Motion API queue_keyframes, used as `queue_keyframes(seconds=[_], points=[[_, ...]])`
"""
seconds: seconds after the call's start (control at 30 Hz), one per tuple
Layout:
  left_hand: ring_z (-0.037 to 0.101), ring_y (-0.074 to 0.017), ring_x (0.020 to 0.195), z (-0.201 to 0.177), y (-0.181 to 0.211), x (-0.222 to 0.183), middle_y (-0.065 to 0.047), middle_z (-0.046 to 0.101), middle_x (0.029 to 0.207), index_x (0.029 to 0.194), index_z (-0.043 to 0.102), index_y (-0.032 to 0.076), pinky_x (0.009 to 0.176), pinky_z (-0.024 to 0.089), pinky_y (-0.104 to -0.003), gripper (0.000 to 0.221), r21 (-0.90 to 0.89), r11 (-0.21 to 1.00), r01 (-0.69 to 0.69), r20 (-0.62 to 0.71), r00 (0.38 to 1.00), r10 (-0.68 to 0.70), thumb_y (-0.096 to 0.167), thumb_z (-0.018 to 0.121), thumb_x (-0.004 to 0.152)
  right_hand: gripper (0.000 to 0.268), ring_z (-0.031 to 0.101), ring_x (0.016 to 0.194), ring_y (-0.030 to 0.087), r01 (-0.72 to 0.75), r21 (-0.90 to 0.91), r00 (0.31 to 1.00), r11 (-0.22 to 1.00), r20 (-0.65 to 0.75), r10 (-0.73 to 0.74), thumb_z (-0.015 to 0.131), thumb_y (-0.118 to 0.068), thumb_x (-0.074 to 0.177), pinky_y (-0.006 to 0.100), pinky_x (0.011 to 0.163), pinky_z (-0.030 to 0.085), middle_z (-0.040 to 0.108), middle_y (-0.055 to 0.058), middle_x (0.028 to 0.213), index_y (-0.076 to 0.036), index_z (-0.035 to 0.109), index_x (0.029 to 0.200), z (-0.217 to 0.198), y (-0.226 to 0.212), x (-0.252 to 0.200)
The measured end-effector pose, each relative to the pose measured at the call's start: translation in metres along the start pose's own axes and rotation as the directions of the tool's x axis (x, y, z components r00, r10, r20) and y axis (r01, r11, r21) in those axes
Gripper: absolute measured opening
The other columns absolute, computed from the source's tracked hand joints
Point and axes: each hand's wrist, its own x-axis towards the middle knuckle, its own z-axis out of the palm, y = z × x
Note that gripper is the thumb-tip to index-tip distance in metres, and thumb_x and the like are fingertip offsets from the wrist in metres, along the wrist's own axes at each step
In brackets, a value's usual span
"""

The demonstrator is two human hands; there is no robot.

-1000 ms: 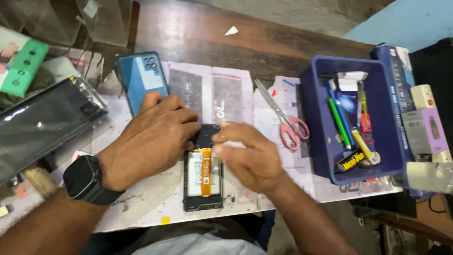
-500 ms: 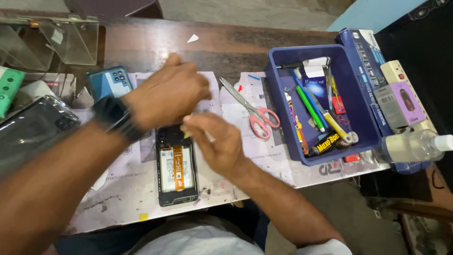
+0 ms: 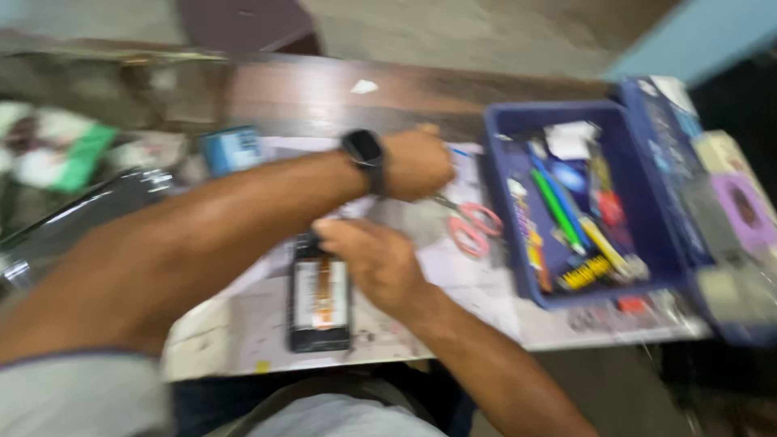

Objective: The person works on a disassembled smartphone at a cluttered workbench. They cut a small adhesive strip from a package using scissors, then use a green screwdriver to remove screws from the phone's internal frame. The person also applies a liquid from a spray bottle onto the phone's internal components.

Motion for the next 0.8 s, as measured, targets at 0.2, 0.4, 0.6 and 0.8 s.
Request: queue_keyframes(seconds=[0.2,0.4,0.6,0.8], points=[[0.069,-0.0282,0.087,0.008,0.014,-0.013,-0.009,0.069,0.087,0.084,0.069,0.009,0.082,0.050,-0.042,0.014,0.222,0.966,-0.128,-0.229,0.957,0.180,0.022,0.064,0.088,0.032,0.077,0.093,0.023,0.015,-0.185,0.997,0.983,-0.072,-0.029,0.070,0.003,0.096,0.032,0.083,0.062,0.075,0.017,0.105,0.001,0.060,0.126,0.002,0.003,-0.002],[0.067,-0.0411,0.099,-0.056,0.005,-0.132,-0.023,0.069,0.113,0.100,0.067,0.001,0.081,0.054,-0.049,0.022,-0.061,0.986,0.154,-0.504,0.848,-0.163,0.009,0.062,0.080,0.037,0.076,0.098,0.021,0.016,-0.064,0.997,0.998,-0.078,-0.021,0.067,0.008,0.098,0.033,0.090,0.064,0.074,0.017,0.107,0.001,0.055,0.133,0.007,0.001,0.000],[0.065,-0.0455,0.084,-0.124,0.036,-0.369,-0.027,0.069,0.096,0.106,0.070,-0.002,0.075,0.051,-0.054,0.029,0.056,0.675,0.736,-0.451,0.621,-0.641,0.010,0.067,0.080,0.036,0.074,0.094,0.023,0.053,-0.134,0.993,0.990,-0.094,-0.066,0.071,0.009,0.095,0.031,0.084,0.063,0.072,0.018,0.105,-0.001,0.059,0.127,0.003,-0.008,0.010],[0.063,-0.0405,0.093,-0.091,0.047,-0.499,-0.022,0.068,0.098,0.097,0.070,0.002,0.079,0.046,-0.055,0.020,0.090,-0.014,0.996,-0.155,0.000,-0.988,0.017,0.071,0.083,0.031,0.074,0.088,0.021,0.049,-0.189,0.990,0.981,-0.120,-0.073,0.075,0.012,0.092,0.029,0.077,0.061,0.073,0.016,0.099,-0.001,0.064,0.118,-0.001,-0.014,0.012]])
